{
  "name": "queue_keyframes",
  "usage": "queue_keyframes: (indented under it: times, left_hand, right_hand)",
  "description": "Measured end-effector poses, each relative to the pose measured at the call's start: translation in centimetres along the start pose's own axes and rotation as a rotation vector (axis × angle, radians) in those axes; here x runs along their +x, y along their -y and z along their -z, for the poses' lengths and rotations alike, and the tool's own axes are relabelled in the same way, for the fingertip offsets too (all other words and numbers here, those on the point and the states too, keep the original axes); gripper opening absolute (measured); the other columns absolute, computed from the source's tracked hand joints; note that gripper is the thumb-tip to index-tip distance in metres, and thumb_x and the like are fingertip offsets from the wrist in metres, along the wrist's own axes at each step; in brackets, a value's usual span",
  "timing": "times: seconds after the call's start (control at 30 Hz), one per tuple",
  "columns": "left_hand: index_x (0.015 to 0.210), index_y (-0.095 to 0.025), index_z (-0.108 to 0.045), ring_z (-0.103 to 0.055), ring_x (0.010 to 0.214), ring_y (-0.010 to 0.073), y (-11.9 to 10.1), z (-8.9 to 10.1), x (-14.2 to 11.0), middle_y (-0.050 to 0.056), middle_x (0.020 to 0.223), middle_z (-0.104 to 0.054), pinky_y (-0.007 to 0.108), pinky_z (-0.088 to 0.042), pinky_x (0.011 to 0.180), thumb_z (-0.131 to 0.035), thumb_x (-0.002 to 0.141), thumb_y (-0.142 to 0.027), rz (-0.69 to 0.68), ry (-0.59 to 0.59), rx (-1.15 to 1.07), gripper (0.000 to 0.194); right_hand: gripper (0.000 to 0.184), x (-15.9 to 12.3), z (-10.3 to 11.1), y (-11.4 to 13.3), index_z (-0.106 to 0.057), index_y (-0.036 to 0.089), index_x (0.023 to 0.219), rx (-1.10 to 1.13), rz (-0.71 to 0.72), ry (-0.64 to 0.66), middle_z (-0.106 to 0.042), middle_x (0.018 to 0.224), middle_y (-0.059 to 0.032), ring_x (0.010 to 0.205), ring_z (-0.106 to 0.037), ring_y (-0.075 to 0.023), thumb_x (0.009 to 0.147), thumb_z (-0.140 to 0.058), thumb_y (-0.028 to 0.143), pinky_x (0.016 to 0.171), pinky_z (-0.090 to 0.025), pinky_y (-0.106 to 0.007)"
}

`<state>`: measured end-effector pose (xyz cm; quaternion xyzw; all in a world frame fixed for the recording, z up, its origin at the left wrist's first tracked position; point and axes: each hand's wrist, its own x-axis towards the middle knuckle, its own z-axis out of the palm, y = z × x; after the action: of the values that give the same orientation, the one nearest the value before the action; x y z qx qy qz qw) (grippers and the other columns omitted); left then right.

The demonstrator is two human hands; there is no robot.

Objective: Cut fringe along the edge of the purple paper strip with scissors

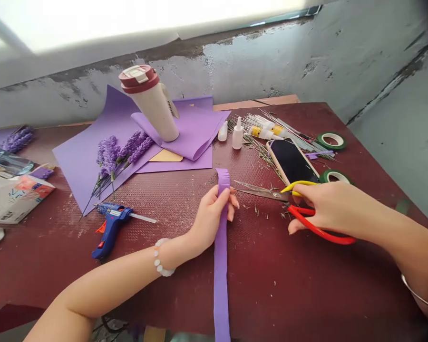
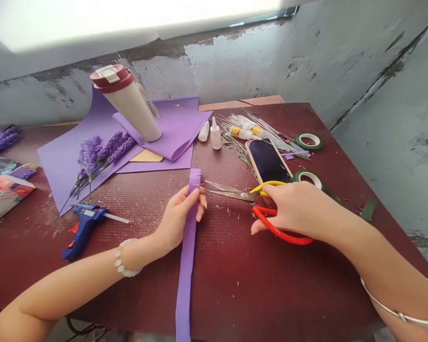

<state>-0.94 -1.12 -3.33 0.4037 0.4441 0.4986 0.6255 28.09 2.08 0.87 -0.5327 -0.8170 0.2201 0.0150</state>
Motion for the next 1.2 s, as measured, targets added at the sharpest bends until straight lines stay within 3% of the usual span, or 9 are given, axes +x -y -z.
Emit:
queue_keyframes:
  times: [0.13, 0.3, 0.43, 0.6, 0.7, 0.97, 1.07, 1.2]
  left_hand:
    - [0.097, -0.018, -0.067, -0.053, 0.052, 0.0075, 0.1, 0.1, 0.0, -0.004, 0.077, -0.070, 0.024, -0.044, 0.060, -0.080, 0.104, -0.040, -0.019, 0.002, -0.028, 0.026]
    - [0.094, -0.019, -0.066, -0.055, 0.055, 0.0083, -0.1, 0.2, -0.5, -0.004, 0.078, -0.070, 0.025, -0.047, 0.062, -0.076, 0.106, -0.037, -0.039, 0.043, 0.040, 0.024]
    - [0.101, -0.019, -0.068, -0.057, 0.057, 0.0090, -0.3, 0.3, -0.8, -0.004, 0.082, -0.070, 0.025, -0.049, 0.065, -0.075, 0.106, -0.032, -0.037, 0.022, 0.039, 0.016]
    - [0.089, -0.019, -0.067, -0.058, 0.058, 0.0109, -0.3, 0.3, -1.0, -0.004, 0.071, -0.067, 0.026, -0.050, 0.068, -0.070, 0.109, -0.035, 0.013, 0.028, 0.072, 0.026]
    - [0.100, -0.018, -0.072, -0.060, 0.056, 0.0099, -0.3, 0.3, -1.1, -0.002, 0.080, -0.075, 0.027, -0.052, 0.068, -0.076, 0.107, -0.034, 0.014, 0.014, 0.040, 0.017]
    - [0.095, -0.018, -0.069, -0.074, 0.058, 0.0140, -0.6, 0.0, -1.6, 0.004, 0.088, -0.085, 0.028, -0.062, 0.064, -0.081, 0.107, -0.037, 0.161, 0.199, -0.024, 0.026]
    - [0.092, -0.019, -0.069, -0.073, 0.058, 0.0143, -0.7, -0.1, -1.8, 0.005, 0.088, -0.086, 0.029, -0.064, 0.065, -0.082, 0.107, -0.037, 0.145, 0.200, -0.016, 0.027]
    - [0.089, -0.019, -0.068, -0.069, 0.055, 0.0108, -0.8, -0.1, -2.1, 0.002, 0.083, -0.084, 0.025, -0.059, 0.063, -0.081, 0.107, -0.032, 0.085, 0.211, -0.017, 0.026]
  right_hand:
    - [0.055, -0.1, 0.7, 1.5, -0.060, 0.031, 0.086, 0.039, 0.009, 0.102, -0.079, 0.081, -0.0052, 0.072, -0.072, -0.0345, 0.079, -0.085, 0.080, 0.066, -0.045, -0.040]
    - [0.063, -0.3, -0.1, 2.2, -0.058, 0.032, 0.079, 0.055, 0.042, 0.069, -0.074, 0.072, -0.0020, 0.066, -0.068, -0.0315, 0.076, -0.079, 0.091, 0.064, -0.044, -0.039]
    - [0.067, -0.7, -0.1, 2.2, -0.052, 0.033, 0.076, 0.041, -0.021, 0.080, -0.072, 0.068, -0.0017, 0.059, -0.063, -0.0294, 0.072, -0.082, 0.093, 0.060, -0.042, -0.039]
    - [0.068, -1.0, -0.9, 1.3, -0.047, 0.034, 0.075, 0.030, -0.049, 0.073, -0.065, 0.060, 0.0017, 0.050, -0.056, -0.0255, 0.074, -0.083, 0.092, 0.055, -0.038, -0.037]
    - [0.066, -1.2, -1.6, 1.0, -0.050, 0.033, 0.079, 0.034, -0.027, 0.121, -0.061, 0.059, 0.0043, 0.052, -0.055, -0.0245, 0.076, -0.085, 0.089, 0.055, -0.035, -0.036]
    - [0.065, -0.9, -1.8, 2.4, -0.053, 0.033, 0.083, 0.063, -0.010, 0.143, -0.049, 0.053, 0.0089, 0.048, -0.049, -0.0221, 0.077, -0.082, 0.091, 0.056, -0.035, -0.035]
    - [0.064, -0.7, -1.6, 2.5, -0.055, 0.033, 0.086, 0.090, 0.001, 0.144, -0.046, 0.053, 0.0095, 0.051, -0.051, -0.0233, 0.075, -0.085, 0.089, 0.057, -0.034, -0.035]
    - [0.069, -0.5, -1.2, 2.1, -0.047, 0.033, 0.082, 0.166, 0.015, 0.207, -0.042, 0.057, 0.0111, 0.054, -0.050, -0.0211, 0.070, -0.093, 0.083, 0.056, -0.032, -0.033]
